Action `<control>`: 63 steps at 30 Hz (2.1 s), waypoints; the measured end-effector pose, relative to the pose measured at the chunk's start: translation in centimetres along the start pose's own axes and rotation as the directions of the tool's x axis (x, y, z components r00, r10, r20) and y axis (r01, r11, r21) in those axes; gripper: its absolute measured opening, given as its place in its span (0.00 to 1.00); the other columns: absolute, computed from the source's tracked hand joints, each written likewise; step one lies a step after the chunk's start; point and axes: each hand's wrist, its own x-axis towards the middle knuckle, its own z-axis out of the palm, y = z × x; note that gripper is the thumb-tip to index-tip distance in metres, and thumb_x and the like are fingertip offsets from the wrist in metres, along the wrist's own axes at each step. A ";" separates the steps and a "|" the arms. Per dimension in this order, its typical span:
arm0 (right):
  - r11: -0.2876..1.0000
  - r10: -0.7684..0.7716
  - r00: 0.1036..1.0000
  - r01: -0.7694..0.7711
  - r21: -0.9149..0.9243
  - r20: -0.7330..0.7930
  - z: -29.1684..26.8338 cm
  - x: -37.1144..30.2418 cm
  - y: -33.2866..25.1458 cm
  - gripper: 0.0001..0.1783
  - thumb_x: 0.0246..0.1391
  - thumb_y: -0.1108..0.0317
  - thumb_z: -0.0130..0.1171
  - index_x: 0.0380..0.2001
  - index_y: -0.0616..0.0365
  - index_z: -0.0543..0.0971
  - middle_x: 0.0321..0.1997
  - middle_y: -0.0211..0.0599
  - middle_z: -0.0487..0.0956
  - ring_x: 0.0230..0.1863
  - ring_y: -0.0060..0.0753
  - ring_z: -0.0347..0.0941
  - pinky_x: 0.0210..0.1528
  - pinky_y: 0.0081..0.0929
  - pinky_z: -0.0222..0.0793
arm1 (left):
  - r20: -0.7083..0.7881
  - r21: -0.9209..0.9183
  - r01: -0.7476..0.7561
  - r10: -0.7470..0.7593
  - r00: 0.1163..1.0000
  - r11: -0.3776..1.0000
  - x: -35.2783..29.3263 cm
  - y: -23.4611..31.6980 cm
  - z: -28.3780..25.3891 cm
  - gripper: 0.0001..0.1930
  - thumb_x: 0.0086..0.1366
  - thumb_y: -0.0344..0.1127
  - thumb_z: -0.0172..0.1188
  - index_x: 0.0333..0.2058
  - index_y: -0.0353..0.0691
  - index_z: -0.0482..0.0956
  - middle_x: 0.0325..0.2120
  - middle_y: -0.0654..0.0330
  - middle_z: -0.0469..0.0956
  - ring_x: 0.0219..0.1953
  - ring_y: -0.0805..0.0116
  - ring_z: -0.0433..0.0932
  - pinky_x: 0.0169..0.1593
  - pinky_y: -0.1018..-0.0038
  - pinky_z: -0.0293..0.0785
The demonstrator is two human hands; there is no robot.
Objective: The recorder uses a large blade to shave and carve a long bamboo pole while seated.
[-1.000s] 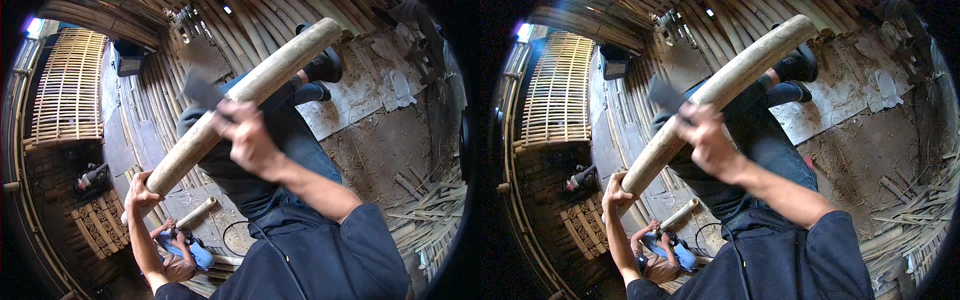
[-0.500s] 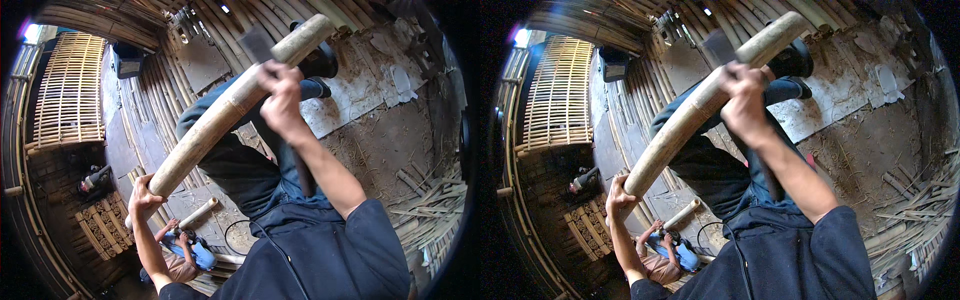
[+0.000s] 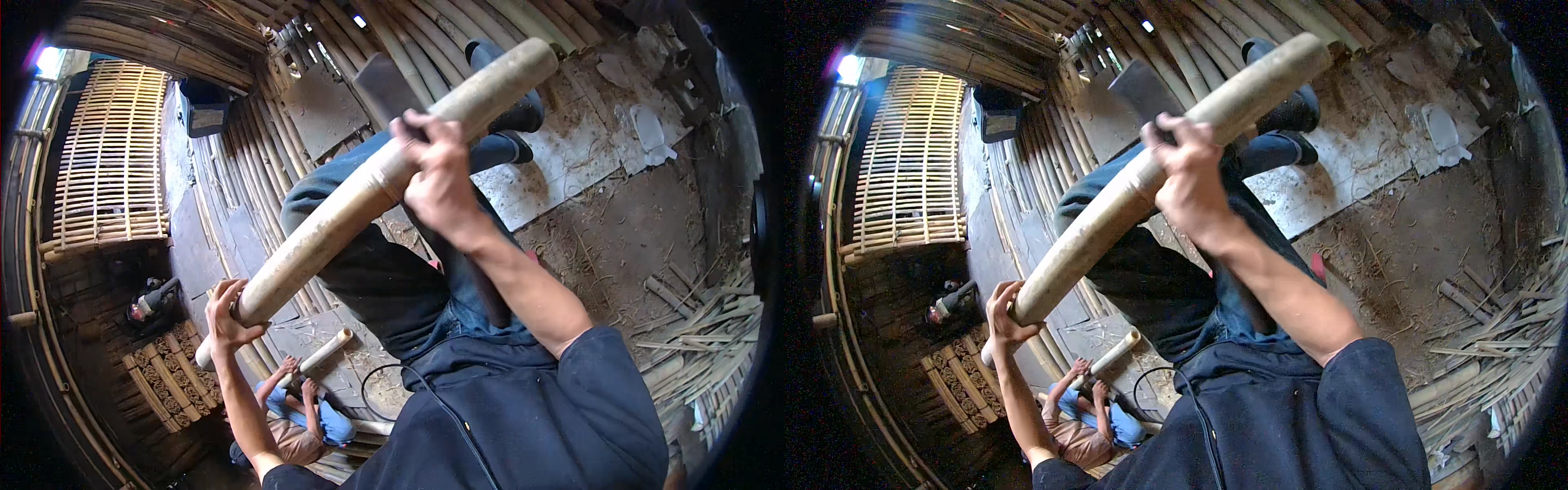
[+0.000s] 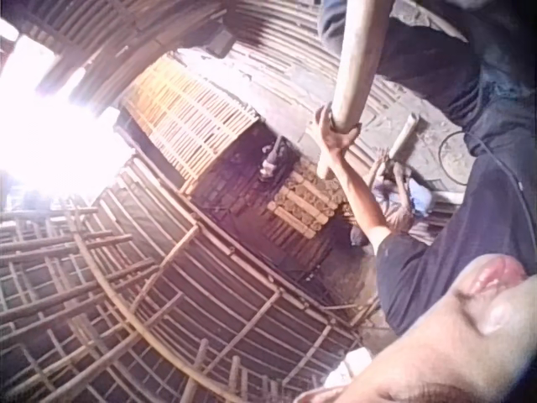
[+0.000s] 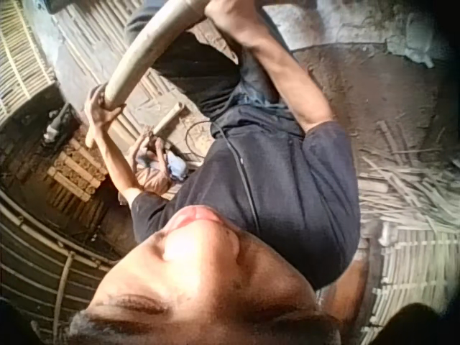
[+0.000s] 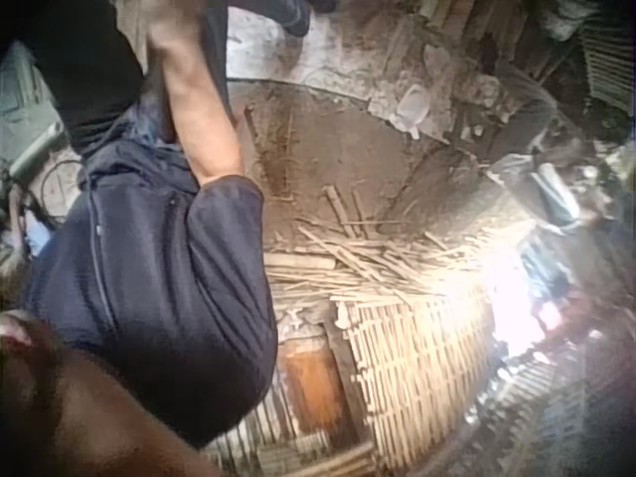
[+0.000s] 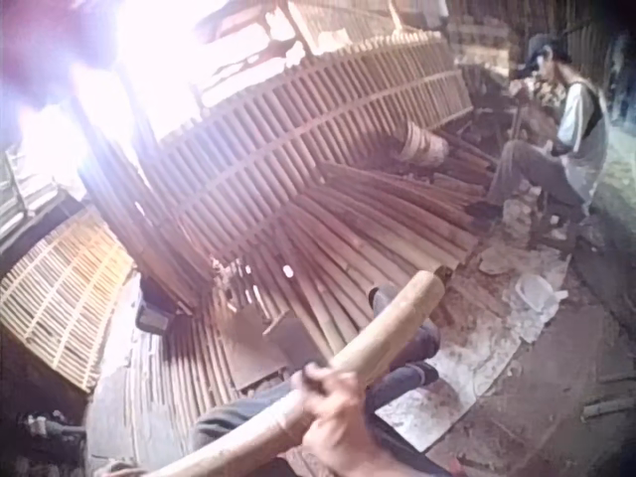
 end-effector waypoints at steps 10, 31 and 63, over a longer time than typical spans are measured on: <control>0.985 -0.124 0.955 0.085 0.152 0.270 -3.9 -5.7 -4.9 0.42 0.36 0.85 0.54 0.60 0.55 0.87 0.68 0.52 0.78 0.69 0.57 0.70 0.76 0.47 0.60 | 0.000 0.140 0.195 -0.197 0.980 0.971 -4.5 1.3 3.4 0.42 0.33 0.40 0.82 0.54 0.46 0.80 0.44 0.51 0.86 0.48 0.46 0.85 0.54 0.53 0.79; 0.983 -0.165 0.915 0.122 0.137 0.368 -2.1 -6.8 -6.1 0.36 0.49 0.82 0.57 0.65 0.73 0.76 0.71 0.58 0.70 0.73 0.57 0.64 0.73 0.50 0.61 | 0.208 -0.049 0.295 -0.279 0.937 0.954 -4.3 5.1 -2.2 0.44 0.32 0.42 0.79 0.55 0.36 0.85 0.41 0.45 0.87 0.46 0.49 0.89 0.55 0.57 0.84; 0.994 0.111 0.988 -0.109 -0.022 0.108 -1.2 -3.1 1.2 0.37 0.41 0.89 0.51 0.58 0.66 0.85 0.63 0.60 0.82 0.64 0.59 0.74 0.73 0.43 0.69 | 0.037 0.220 0.346 -0.362 0.931 0.912 -2.4 6.9 4.2 0.48 0.37 0.35 0.82 0.64 0.44 0.76 0.50 0.49 0.84 0.52 0.44 0.84 0.59 0.50 0.81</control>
